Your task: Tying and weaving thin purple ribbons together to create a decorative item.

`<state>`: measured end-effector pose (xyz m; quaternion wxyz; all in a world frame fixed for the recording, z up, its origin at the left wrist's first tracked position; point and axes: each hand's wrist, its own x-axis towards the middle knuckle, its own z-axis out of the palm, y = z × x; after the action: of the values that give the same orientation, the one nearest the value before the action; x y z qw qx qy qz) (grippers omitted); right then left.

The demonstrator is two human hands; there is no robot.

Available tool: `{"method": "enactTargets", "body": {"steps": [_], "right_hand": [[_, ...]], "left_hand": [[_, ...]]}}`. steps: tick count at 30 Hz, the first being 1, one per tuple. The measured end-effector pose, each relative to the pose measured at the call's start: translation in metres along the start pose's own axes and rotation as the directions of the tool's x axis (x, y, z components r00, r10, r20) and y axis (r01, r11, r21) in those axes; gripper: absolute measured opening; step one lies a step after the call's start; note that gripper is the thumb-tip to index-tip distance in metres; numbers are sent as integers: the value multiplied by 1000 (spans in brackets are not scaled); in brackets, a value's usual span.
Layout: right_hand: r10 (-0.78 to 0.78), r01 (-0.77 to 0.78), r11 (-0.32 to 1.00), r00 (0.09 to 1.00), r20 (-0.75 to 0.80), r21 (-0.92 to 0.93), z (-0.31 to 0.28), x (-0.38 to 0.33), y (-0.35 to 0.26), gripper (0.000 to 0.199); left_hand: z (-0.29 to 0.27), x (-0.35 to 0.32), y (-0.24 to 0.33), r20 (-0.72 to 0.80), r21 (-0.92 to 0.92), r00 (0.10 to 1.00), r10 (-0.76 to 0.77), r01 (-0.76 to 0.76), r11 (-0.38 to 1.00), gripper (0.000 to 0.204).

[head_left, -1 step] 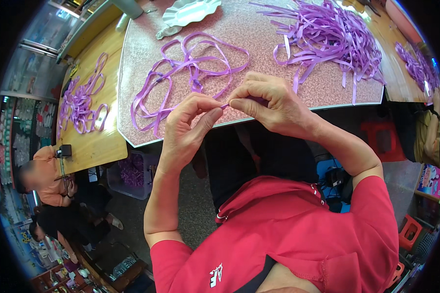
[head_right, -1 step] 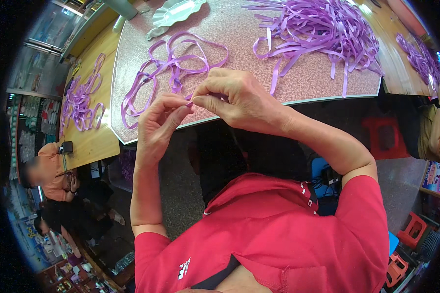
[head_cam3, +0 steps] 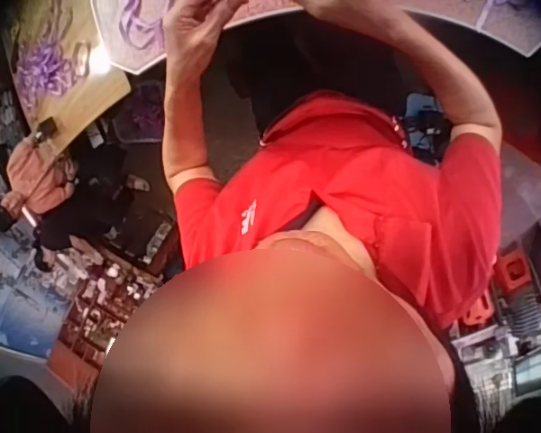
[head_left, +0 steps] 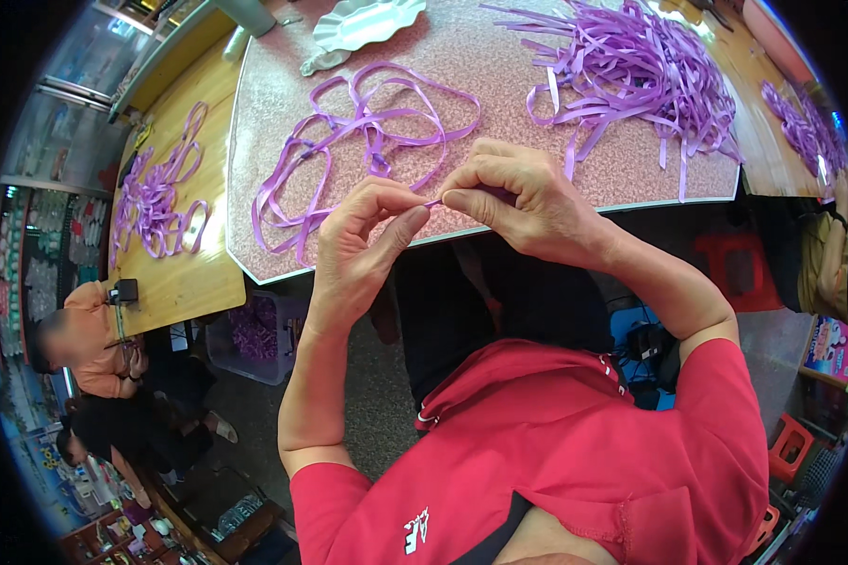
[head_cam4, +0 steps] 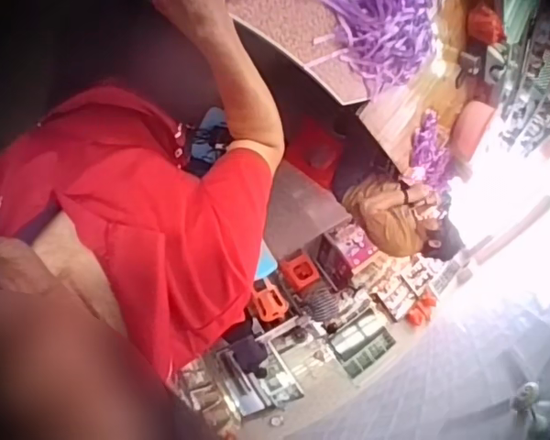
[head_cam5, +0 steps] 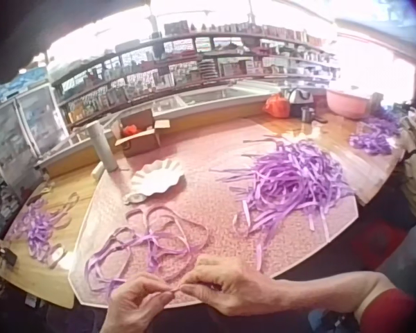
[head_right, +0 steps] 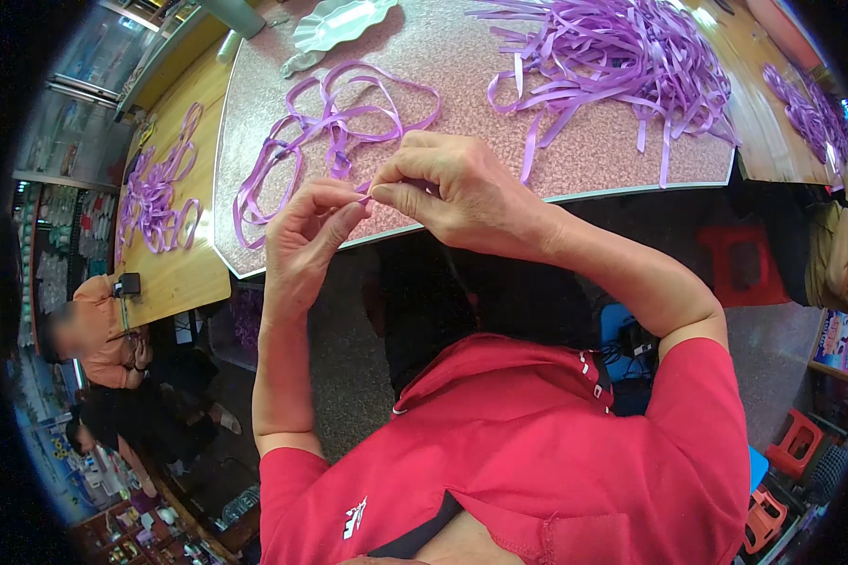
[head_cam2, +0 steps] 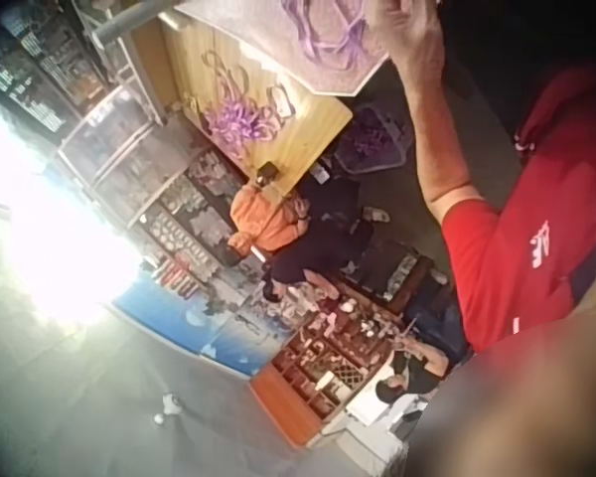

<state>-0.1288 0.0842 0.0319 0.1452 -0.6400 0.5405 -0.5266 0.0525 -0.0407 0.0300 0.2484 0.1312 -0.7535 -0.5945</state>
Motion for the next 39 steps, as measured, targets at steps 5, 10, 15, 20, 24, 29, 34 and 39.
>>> {"method": "enactTargets", "body": {"steps": [5,10,15,20,24,29,34,39], "right_hand": [[-14,13,1000,1000,-9,-26,-1,-2,4,12],[98,-97,995,992,81,-6,-7,-2,4,13],[475,-479,746,870,135,462,-5,-5,3,15],[304,-278,925,950,-69,259,10,-15,0,11],[69,-68,998,988,-138,10,11,-17,1,10],[402,-376,864,916,-10,336,4,-14,5,20],[585,-564,612,794,162,554,-1,-4,-8,24],[573,-502,597,813,106,625,11,-4,-7,22]], "left_hand": [[5,1,0,-25,12,1000,10,-9,1000,7],[11,-5,2,32,-347,995,-96,101,932,5],[26,-11,-22,-4,-823,996,-92,49,566,10],[45,-7,-22,-234,-732,966,-108,-102,673,10],[39,2,-15,-322,224,874,365,-304,926,14],[36,3,-3,15,805,784,620,-378,458,16],[30,10,1,115,800,754,647,-456,389,17],[34,12,-8,33,683,721,692,-522,511,27]]}}
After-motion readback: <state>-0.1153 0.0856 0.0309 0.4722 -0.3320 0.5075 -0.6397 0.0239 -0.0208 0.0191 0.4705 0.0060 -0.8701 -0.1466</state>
